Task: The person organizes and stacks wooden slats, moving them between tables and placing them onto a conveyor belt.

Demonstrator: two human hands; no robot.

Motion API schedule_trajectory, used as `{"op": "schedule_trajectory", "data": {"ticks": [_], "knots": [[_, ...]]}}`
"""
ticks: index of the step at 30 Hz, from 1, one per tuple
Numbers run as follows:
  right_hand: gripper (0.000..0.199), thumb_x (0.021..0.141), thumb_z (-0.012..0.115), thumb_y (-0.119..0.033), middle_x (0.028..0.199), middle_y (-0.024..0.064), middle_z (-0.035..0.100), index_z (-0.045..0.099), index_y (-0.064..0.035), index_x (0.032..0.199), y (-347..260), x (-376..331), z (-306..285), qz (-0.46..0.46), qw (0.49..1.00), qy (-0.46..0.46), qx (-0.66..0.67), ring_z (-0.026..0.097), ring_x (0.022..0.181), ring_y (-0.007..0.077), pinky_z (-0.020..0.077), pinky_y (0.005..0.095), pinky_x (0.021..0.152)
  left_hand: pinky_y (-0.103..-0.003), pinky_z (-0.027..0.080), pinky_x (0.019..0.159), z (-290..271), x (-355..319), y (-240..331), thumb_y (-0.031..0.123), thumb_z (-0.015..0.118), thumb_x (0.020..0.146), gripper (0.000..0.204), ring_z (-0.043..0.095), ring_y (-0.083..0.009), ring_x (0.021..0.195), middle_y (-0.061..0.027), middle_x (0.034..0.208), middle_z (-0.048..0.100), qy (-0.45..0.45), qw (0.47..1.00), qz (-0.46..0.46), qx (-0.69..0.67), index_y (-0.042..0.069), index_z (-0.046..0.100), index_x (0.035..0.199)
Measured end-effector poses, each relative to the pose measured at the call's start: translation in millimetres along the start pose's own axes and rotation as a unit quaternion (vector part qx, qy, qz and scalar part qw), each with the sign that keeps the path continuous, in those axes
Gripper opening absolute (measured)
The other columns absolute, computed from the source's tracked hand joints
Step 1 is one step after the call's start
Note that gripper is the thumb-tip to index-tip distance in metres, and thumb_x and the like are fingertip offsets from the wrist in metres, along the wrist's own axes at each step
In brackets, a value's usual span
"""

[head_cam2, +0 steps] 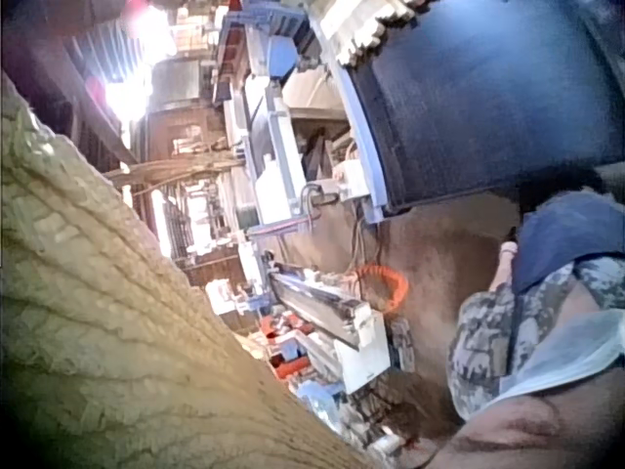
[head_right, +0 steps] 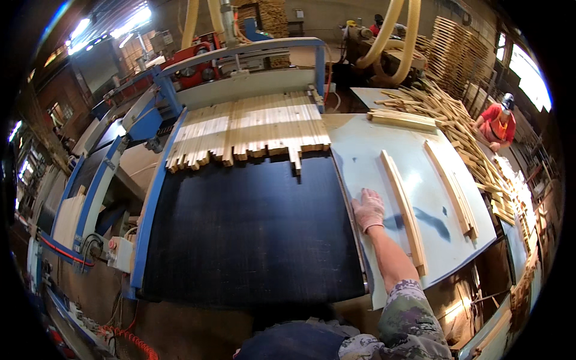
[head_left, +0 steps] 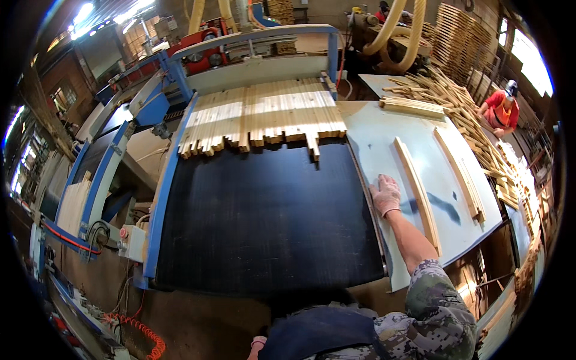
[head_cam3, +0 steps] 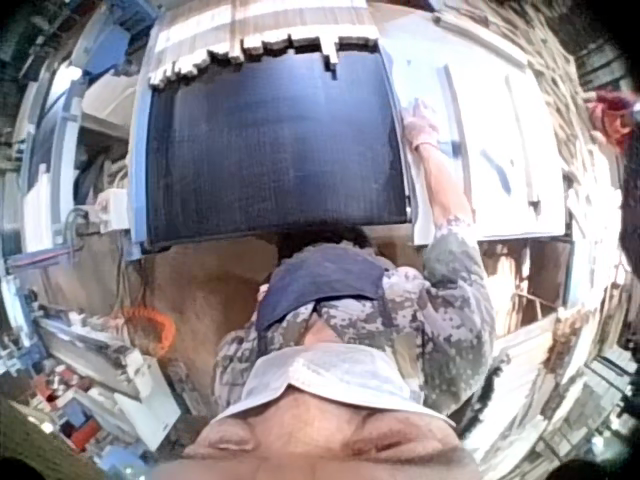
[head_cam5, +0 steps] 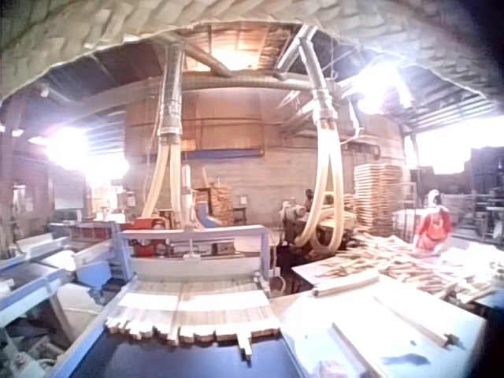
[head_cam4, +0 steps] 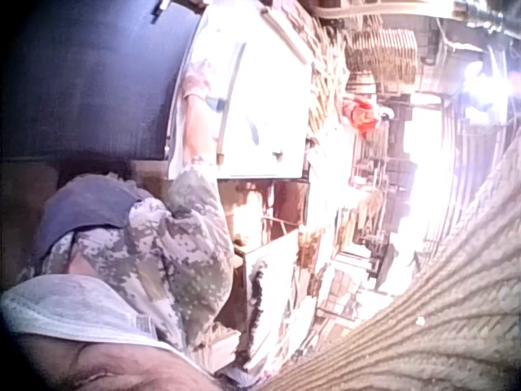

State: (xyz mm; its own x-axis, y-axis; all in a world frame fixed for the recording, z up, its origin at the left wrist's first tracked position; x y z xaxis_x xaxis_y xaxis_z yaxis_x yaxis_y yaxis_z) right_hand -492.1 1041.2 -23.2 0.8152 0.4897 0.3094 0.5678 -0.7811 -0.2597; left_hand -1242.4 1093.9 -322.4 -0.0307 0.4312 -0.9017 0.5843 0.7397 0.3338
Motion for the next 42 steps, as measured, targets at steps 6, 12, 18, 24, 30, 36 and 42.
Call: {"op": "schedule_trajectory", "data": {"ticks": [6, 12, 18, 24, 30, 36, 42], "knots": [[0.051, 0.095, 0.063, -0.034, 0.130, 0.0185, 0.068, 0.064, -0.0042, 0.137, -4.9, 8.5, 20.5, 0.033, 0.998, 0.034, -0.043, 0.061, 0.124, 0.0369, 0.0464, 0.0494, 0.108, -0.042, 0.050, 0.102, -20.1, 15.9, 6.0, 0.043, 0.057, 0.102, 0.051, 0.063, -0.0252, 0.120, -0.0121, 0.128, 0.070, -0.002, 1.000, -0.004, -0.007, 0.005, 0.067, 0.136], [0.043, 0.099, 0.060, -0.020, 0.113, 0.0222, 0.072, 0.060, -0.0066, 0.139, -101.0, 34.4, 35.7, -0.121, 0.987, -0.007, 0.110, 0.066, 0.109, 0.0426, 0.0523, 0.0520, 0.095, -0.041, 0.050, 0.103, -31.9, 17.9, 16.9, 0.043, 0.057, 0.103, 0.052, 0.062, -0.0248, 0.121, -0.0121, 0.129, 0.069, 0.012, 1.000, -0.008, -0.004, 0.005, 0.067, 0.136], [0.044, 0.106, 0.053, -0.028, 0.120, 0.0255, 0.070, 0.058, -0.0088, 0.146, -171.4, 110.6, 86.1, -0.043, 0.977, -0.081, 0.194, 0.066, 0.112, 0.0424, 0.0524, 0.0482, 0.098, -0.041, 0.049, 0.104, -23.8, -0.9, 26.1, 0.044, 0.057, 0.103, 0.052, 0.062, -0.0245, 0.123, -0.0122, 0.131, 0.069, 0.033, 0.999, -0.020, -0.007, 0.006, 0.067, 0.137], [0.040, 0.107, 0.049, -0.020, 0.151, 0.0241, 0.055, 0.060, -0.0053, 0.143, -160.1, 195.9, 156.6, -0.187, 0.976, -0.090, 0.065, 0.061, 0.131, 0.0379, 0.0502, 0.0416, 0.110, -0.040, 0.049, 0.105, 17.6, -7.6, 74.8, 0.044, 0.057, 0.103, 0.053, 0.062, -0.0241, 0.124, -0.0123, 0.132, 0.069, 0.016, 1.000, -0.025, -0.002, 0.006, 0.067, 0.138], [0.049, 0.104, 0.051, -0.026, 0.155, 0.0299, 0.048, 0.057, -0.0044, 0.148, -236.9, 189.7, 96.3, -0.080, 0.964, -0.209, 0.143, 0.057, 0.136, 0.0444, 0.0473, 0.0476, 0.114, -0.040, 0.048, 0.106, 31.1, -29.9, 80.6, 0.045, 0.057, 0.103, 0.053, 0.061, -0.0238, 0.126, -0.0123, 0.133, 0.069, 0.033, 0.998, -0.051, -0.020, 0.006, 0.067, 0.139], [0.083, 0.100, 0.054, -0.054, 0.153, 0.0334, 0.047, 0.031, -0.0079, 0.166, -234.1, 208.2, 108.6, 0.026, 0.963, -0.196, 0.184, 0.058, 0.132, 0.0459, 0.0453, 0.0483, 0.114, -0.039, 0.048, 0.107, 41.4, -36.7, 97.1, 0.046, 0.057, 0.104, 0.054, 0.061, -0.0234, 0.127, -0.0124, 0.135, 0.069, 0.028, 0.998, -0.055, -0.003, 0.007, 0.067, 0.139], [0.090, 0.097, 0.061, -0.054, 0.154, 0.0282, 0.050, 0.031, -0.0045, 0.165, -219.2, 190.7, 118.2, 0.020, 0.938, -0.222, 0.264, 0.054, 0.138, 0.0438, 0.0434, 0.0458, 0.117, -0.039, 0.047, 0.108, 42.9, -34.1, 103.6, 0.046, 0.057, 0.104, 0.054, 0.061, -0.0231, 0.129, -0.0125, 0.136, 0.069, 0.018, 0.999, -0.042, 0.016, 0.007, 0.067, 0.140]]}}
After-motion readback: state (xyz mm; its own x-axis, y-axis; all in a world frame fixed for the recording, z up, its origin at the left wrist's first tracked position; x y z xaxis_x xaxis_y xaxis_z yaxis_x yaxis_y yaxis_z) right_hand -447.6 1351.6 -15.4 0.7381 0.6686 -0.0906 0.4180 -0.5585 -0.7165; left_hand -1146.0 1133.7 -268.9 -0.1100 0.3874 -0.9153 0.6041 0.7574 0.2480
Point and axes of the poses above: each hand's wrist, its own x-axis towards the middle knuckle, its own z-axis out of the palm, y = z × x, the point moved 5 cm from there along x, towards the middle knuckle
